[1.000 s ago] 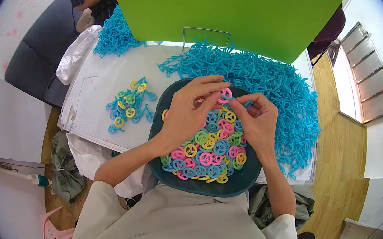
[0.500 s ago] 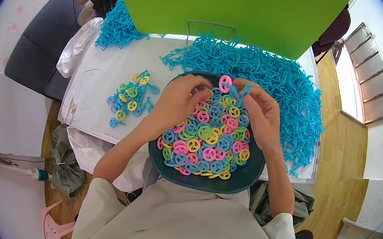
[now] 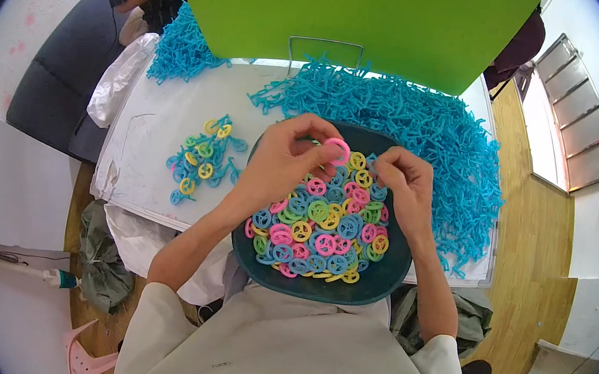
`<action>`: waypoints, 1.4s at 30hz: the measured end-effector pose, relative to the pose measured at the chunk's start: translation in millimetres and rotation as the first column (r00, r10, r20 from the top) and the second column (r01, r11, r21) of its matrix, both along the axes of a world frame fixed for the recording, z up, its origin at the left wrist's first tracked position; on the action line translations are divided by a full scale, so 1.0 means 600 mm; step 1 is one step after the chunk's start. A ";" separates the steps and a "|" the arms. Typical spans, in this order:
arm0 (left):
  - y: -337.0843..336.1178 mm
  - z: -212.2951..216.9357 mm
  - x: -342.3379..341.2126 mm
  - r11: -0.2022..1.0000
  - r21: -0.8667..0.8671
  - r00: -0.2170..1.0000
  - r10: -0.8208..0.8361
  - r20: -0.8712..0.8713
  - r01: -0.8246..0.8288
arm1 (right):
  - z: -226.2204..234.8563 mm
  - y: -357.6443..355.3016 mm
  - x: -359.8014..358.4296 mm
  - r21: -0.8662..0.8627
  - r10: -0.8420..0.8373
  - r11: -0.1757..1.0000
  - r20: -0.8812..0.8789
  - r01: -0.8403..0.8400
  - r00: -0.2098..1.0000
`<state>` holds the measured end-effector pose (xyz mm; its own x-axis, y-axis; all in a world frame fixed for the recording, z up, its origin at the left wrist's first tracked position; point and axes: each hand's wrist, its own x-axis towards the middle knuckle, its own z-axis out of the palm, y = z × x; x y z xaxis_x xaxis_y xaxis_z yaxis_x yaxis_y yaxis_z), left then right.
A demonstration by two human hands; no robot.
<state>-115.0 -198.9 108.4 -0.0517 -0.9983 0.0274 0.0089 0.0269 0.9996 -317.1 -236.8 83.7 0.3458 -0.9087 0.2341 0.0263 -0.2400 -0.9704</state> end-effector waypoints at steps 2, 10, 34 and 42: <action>-0.001 0.002 -0.004 0.996 0.030 0.993 -0.081 -0.083 0.084 | -0.005 -0.003 -0.008 -0.005 0.150 0.989 -0.036 -0.151 0.988; 0.001 -0.006 -0.018 0.962 0.139 0.967 -0.216 -0.138 0.235 | 0.010 0.007 0.007 0.023 0.188 0.982 0.003 -0.188 0.982; 0.001 -0.006 -0.021 0.971 0.185 0.971 -0.110 -0.210 0.150 | 0.002 0.012 0.015 -0.115 -0.037 0.993 -0.096 0.025 0.995; -0.006 -0.024 -0.022 0.984 0.132 0.971 -0.086 -0.224 0.118 | -0.001 0.014 0.013 -0.130 -0.010 0.991 -0.109 -0.004 0.994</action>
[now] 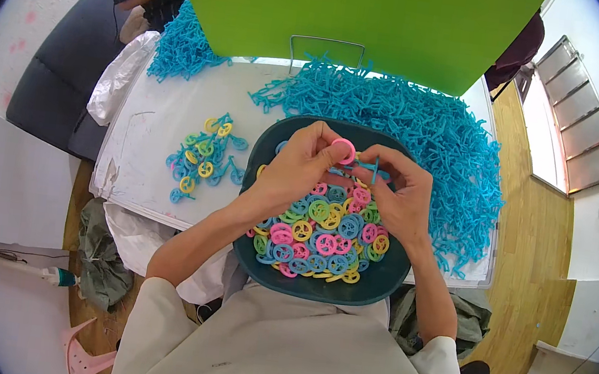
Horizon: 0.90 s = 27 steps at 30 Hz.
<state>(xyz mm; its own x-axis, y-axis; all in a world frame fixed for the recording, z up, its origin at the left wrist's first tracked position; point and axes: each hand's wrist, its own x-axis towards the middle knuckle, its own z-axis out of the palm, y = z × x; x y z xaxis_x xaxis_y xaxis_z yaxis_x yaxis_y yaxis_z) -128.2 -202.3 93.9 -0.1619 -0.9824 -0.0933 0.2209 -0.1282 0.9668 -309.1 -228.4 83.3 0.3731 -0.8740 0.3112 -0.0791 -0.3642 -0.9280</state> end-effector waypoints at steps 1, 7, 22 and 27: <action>-0.001 -0.005 0.001 0.999 -0.031 1.000 0.009 -0.010 -0.010 | -0.003 -0.003 -0.001 0.026 0.036 0.999 0.019 -0.036 0.999; 0.000 -0.013 0.000 0.996 -0.092 0.998 0.024 0.059 -0.018 | -0.008 -0.014 -0.003 0.170 0.130 0.975 0.065 -0.139 0.989; 0.008 0.019 -0.007 0.976 -0.197 0.987 0.116 0.112 -0.092 | 0.000 -0.012 0.006 0.126 -0.058 0.990 0.020 0.055 0.998; 0.005 0.018 -0.001 0.986 -0.144 0.994 0.089 0.067 -0.079 | 0.003 -0.009 0.003 0.116 -0.047 0.992 -0.074 0.055 0.996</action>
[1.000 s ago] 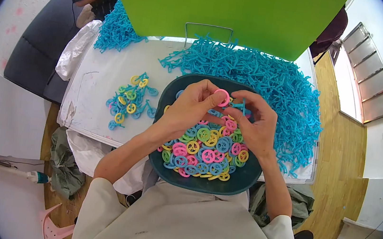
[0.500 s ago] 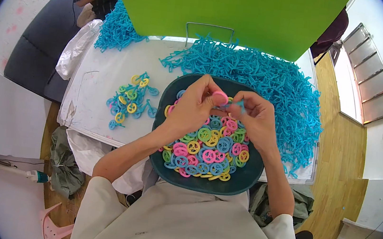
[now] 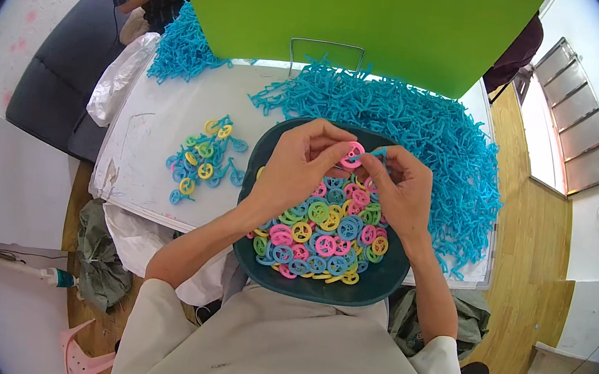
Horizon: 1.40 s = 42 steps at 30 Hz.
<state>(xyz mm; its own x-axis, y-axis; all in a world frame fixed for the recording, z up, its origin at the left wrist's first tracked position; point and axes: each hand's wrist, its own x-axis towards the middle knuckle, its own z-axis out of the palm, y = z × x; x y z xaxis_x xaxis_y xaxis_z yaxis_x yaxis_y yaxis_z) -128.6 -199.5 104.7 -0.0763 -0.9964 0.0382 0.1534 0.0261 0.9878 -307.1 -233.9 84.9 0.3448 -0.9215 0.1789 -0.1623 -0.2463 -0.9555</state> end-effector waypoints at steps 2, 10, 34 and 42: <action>-0.003 -0.005 0.001 1.000 0.014 1.000 -0.028 0.009 0.027 | 0.004 0.005 0.003 -0.044 -0.037 0.998 0.022 0.038 0.999; -0.002 -0.001 0.002 0.998 0.049 0.998 -0.046 -0.048 0.049 | -0.004 0.001 0.007 -0.105 -0.027 0.994 0.107 0.038 0.994; 0.001 -0.015 0.002 0.996 0.088 0.998 -0.024 0.050 0.019 | 0.024 0.001 0.000 0.090 -0.034 0.995 -0.021 0.036 0.999; -0.005 -0.008 0.016 0.967 0.220 0.988 -0.108 -0.109 0.130 | 0.016 -0.002 -0.019 -0.361 0.043 0.927 -0.166 -0.101 0.985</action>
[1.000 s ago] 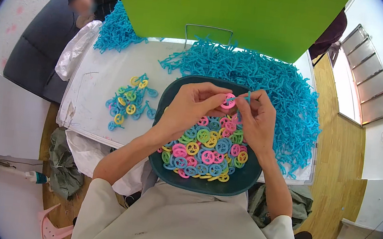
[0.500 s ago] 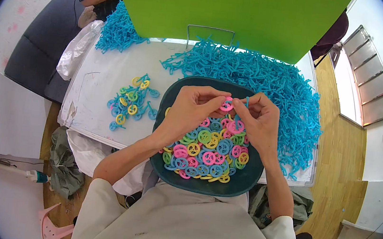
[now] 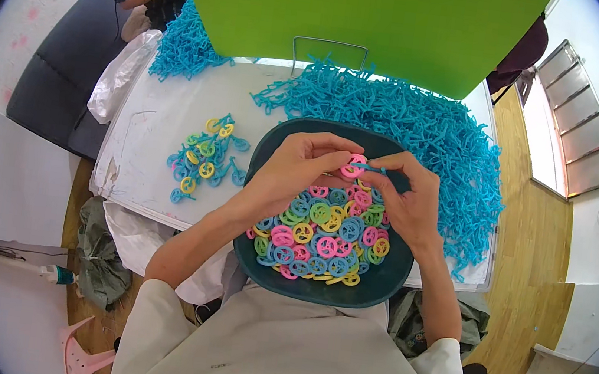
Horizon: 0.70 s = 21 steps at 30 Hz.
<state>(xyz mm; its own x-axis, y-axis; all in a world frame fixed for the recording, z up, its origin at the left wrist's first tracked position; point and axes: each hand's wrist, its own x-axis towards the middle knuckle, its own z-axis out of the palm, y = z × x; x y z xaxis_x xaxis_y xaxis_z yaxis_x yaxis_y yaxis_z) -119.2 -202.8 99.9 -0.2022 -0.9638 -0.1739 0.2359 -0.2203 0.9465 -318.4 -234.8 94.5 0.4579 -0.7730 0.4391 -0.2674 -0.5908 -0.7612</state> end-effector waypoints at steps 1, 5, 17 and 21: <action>0.000 -0.003 0.001 1.000 -0.015 1.000 -0.018 -0.024 0.018 | -0.003 0.000 0.001 0.003 0.018 1.000 -0.005 -0.018 1.000; 0.003 -0.009 0.027 1.000 0.009 0.994 0.007 -0.107 -0.006 | 0.009 0.019 0.019 0.339 0.043 0.936 0.159 -0.095 0.986; 0.043 -0.027 0.112 0.713 -0.209 0.727 0.687 0.018 -0.669 | -0.021 0.009 0.012 0.608 0.100 0.758 0.250 -0.237 0.963; 0.047 -0.068 0.193 0.616 -0.318 0.576 0.787 0.221 -0.721 | -0.022 0.011 0.016 0.589 0.117 0.776 0.213 -0.224 0.970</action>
